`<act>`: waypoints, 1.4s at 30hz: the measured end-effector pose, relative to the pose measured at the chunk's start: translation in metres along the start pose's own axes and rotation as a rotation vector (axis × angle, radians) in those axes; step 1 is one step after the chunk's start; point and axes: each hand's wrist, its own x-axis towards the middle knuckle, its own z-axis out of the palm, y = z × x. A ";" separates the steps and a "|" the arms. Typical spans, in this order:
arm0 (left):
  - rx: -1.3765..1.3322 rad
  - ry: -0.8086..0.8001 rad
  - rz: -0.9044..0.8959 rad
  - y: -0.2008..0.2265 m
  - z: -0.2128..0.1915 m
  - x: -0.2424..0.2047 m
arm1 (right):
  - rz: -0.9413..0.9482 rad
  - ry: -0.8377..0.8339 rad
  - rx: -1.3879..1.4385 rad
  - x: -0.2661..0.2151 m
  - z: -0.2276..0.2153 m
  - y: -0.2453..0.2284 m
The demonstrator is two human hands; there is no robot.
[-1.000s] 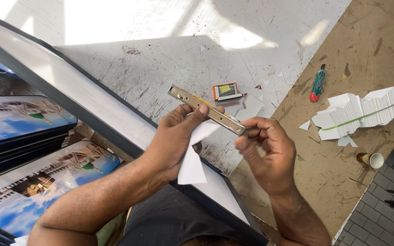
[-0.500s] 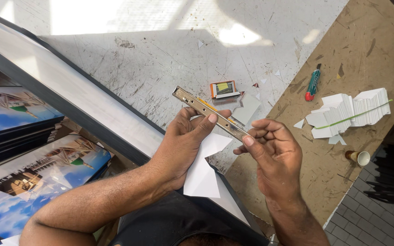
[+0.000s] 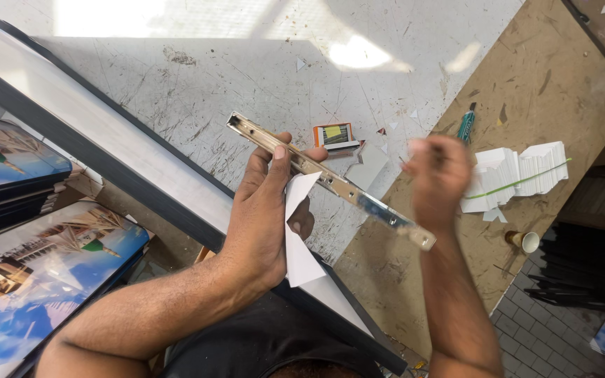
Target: The person assembles picture frames by placing white backing paper onto the back of framed prints and securing it with a staple gun. They repeatedly pick up frames, apply the backing, staple the edges, and stack the completed frames.
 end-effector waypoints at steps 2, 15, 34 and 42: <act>0.021 -0.013 -0.036 0.001 -0.001 -0.001 | -0.049 -0.249 -0.331 0.011 0.022 0.047; 0.042 0.012 -0.112 0.009 -0.002 -0.012 | -0.219 -0.630 -0.817 -0.035 0.088 0.139; 0.195 -0.115 -0.200 0.007 -0.002 -0.011 | -0.153 -0.636 -0.871 -0.024 0.100 0.164; 0.320 -0.121 -0.214 0.003 -0.003 -0.010 | -0.128 -0.522 -0.840 -0.022 0.095 0.147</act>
